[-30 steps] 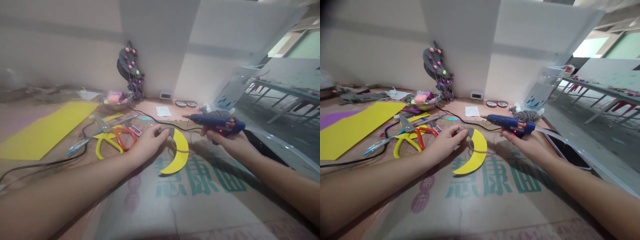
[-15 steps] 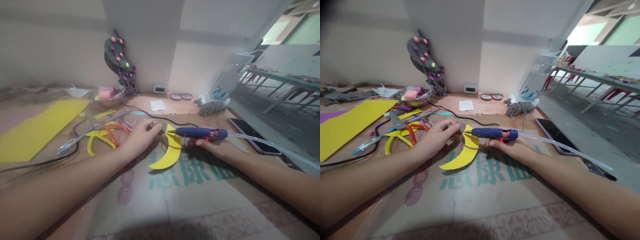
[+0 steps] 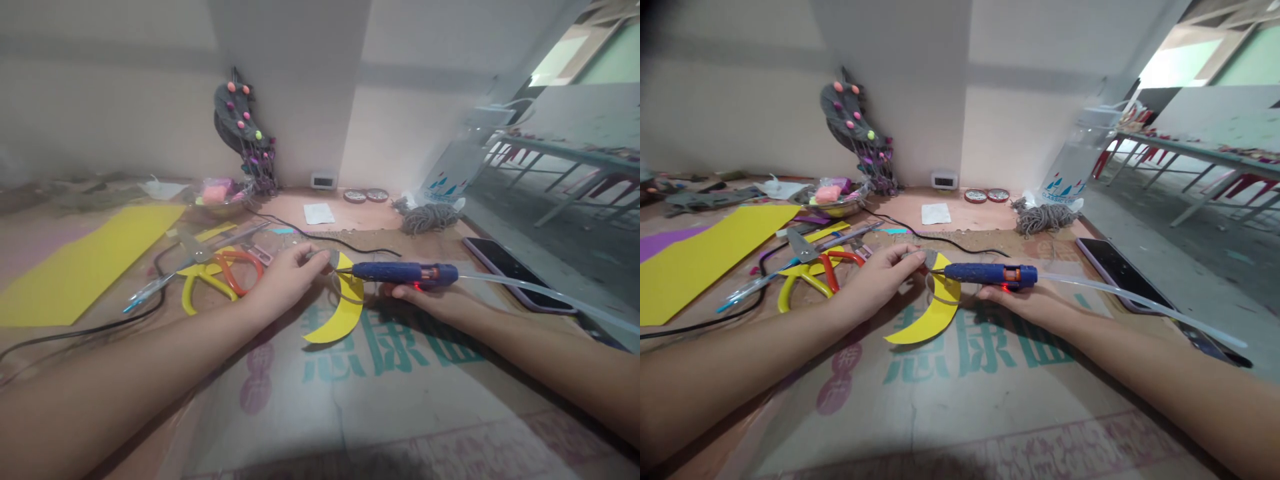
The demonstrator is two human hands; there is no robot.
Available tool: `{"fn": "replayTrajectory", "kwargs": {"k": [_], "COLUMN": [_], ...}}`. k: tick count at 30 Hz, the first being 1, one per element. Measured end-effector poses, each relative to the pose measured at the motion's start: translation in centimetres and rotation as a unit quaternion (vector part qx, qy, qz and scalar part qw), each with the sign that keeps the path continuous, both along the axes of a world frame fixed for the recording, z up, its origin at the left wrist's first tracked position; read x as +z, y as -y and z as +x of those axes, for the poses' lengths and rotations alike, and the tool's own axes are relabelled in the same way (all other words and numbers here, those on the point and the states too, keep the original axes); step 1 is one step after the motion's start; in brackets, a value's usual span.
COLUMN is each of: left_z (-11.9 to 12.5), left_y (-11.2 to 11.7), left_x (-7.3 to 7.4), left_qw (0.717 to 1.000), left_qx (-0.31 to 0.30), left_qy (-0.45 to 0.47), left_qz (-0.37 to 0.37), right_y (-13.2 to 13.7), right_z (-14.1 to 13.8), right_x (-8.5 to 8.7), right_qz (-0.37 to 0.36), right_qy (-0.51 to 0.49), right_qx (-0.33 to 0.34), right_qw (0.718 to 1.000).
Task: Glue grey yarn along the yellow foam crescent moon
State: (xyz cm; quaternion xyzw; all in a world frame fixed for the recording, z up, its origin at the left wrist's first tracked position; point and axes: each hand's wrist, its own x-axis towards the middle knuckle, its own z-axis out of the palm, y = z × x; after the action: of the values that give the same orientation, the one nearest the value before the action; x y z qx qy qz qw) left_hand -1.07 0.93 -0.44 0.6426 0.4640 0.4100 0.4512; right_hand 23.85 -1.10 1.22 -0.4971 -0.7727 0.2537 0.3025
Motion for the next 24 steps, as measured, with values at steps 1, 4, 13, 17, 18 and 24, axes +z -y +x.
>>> {"fn": "replayTrajectory", "kwargs": {"k": [1, 4, 13, 17, 18, 24], "left_z": [0.0, 0.0, 0.0, 0.1, 0.1, 0.3], "left_y": [0.0, -0.1, 0.0, 0.1, 0.2, 0.0], "left_x": [0.0, -0.2, -0.2, 0.0, 0.1, 0.1], "left_qw": [1.0, 1.0, 1.0, 0.999, 0.999, 0.998], "left_qx": [0.0, 0.002, -0.003, 0.0, 0.0, -0.002], "left_qy": [0.001, 0.009, 0.021, 0.036, 0.041, 0.051], "left_qz": [0.001, 0.001, -0.009, -0.022, -0.024, -0.024], "right_y": [0.0, -0.1, -0.4, -0.4, -0.5, -0.6], "right_z": [0.0, 0.1, 0.4, 0.7, 0.8, 1.0], "right_x": [0.0, -0.2, -0.8, -0.8, -0.9, -1.0], "right_qz": [-0.011, -0.038, -0.029, -0.04, -0.045, -0.056], "right_qy": [-0.005, -0.019, -0.026, -0.004, -0.004, -0.003], "right_qx": [0.004, 0.016, 0.041, 0.03, 0.03, 0.038], "right_qw": [1.0, 0.999, 0.998, 0.999, 0.999, 0.998]}}
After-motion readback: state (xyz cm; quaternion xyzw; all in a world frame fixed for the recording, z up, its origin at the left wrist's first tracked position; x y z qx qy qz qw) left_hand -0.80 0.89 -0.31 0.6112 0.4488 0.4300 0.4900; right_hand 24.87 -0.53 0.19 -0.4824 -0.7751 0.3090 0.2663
